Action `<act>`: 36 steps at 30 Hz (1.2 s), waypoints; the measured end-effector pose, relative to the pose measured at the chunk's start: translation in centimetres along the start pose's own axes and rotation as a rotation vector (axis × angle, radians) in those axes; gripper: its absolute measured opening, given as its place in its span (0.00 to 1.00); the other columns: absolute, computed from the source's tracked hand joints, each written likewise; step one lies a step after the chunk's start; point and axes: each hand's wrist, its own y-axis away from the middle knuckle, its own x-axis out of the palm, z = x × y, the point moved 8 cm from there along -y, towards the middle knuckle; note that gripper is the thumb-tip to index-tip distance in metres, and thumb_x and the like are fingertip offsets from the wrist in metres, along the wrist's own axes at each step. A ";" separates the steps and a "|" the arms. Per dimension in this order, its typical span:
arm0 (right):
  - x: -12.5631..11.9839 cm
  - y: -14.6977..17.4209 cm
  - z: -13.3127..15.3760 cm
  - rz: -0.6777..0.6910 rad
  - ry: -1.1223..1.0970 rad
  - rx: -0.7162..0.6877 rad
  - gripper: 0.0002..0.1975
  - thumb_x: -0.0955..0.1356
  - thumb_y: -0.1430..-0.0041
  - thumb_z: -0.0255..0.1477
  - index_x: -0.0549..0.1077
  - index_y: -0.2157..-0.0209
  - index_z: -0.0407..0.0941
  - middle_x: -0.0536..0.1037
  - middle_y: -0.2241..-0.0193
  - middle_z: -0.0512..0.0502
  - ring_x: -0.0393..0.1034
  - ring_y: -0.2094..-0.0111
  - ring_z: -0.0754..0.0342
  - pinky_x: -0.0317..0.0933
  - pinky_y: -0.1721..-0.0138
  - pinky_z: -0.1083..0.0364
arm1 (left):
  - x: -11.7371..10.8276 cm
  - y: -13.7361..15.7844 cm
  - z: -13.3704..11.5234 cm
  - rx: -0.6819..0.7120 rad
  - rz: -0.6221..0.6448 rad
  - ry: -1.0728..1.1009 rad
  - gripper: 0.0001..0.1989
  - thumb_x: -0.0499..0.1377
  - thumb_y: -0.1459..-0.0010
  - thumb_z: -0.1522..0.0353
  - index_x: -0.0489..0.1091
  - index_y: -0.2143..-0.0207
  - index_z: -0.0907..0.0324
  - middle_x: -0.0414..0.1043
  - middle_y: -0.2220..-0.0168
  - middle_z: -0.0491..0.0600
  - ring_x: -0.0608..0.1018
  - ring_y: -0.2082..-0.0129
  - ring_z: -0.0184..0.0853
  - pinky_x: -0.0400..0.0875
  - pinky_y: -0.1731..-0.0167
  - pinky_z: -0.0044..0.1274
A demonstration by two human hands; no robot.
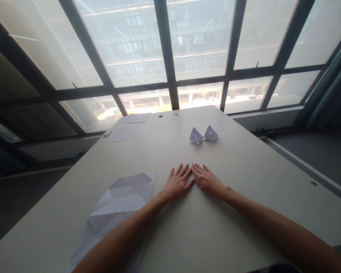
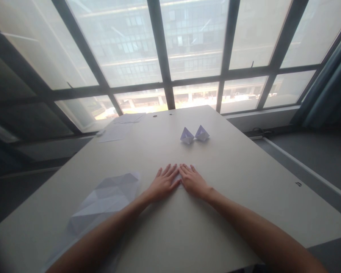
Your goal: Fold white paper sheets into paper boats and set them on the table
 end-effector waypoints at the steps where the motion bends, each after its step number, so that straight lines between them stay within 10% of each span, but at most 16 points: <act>1: 0.4 0.0 0.1 0.028 -0.021 0.003 0.29 0.53 0.32 0.32 0.52 0.34 0.36 0.51 0.33 0.37 0.42 0.32 0.50 0.37 0.34 0.46 | 0.0 0.0 0.0 -0.001 -0.002 -0.002 0.32 0.36 0.34 0.48 0.40 0.31 0.47 0.37 0.30 0.45 0.42 0.31 0.44 0.39 0.37 0.46; 16: 0.7 0.9 -3.3 0.094 0.020 0.288 0.38 0.53 0.34 0.45 0.49 0.34 0.30 0.46 0.33 0.32 0.37 0.32 0.44 0.32 0.34 0.42 | 0.8 0.4 2.5 -0.249 0.053 -0.054 0.47 0.35 0.39 0.43 0.42 0.33 0.73 0.34 0.31 0.65 0.39 0.31 0.50 0.37 0.37 0.47; 22: 0.9 0.9 -3.2 0.085 0.018 0.301 0.38 0.53 0.34 0.44 0.49 0.34 0.29 0.46 0.33 0.31 0.36 0.32 0.43 0.32 0.34 0.42 | 0.0 0.4 3.2 -0.377 -0.072 -0.031 0.38 0.38 0.33 0.53 0.42 0.34 0.76 0.35 0.32 0.68 0.40 0.31 0.50 0.39 0.37 0.46; 29: 1.2 0.8 -3.2 0.061 0.002 0.264 0.38 0.53 0.34 0.45 0.50 0.34 0.31 0.47 0.33 0.32 0.36 0.31 0.44 0.32 0.34 0.43 | -0.8 -0.2 -1.2 0.079 -0.105 0.003 0.27 0.39 0.31 0.63 0.46 0.32 0.56 0.41 0.30 0.49 0.44 0.31 0.37 0.41 0.34 0.37; 36: 1.0 1.1 -4.5 0.075 0.002 0.277 0.33 0.50 0.32 0.40 0.49 0.33 0.34 0.46 0.32 0.35 0.36 0.31 0.46 0.30 0.34 0.40 | 0.1 -0.1 -0.5 0.059 -0.020 0.006 0.29 0.40 0.32 0.56 0.46 0.32 0.56 0.41 0.30 0.49 0.44 0.31 0.41 0.40 0.35 0.39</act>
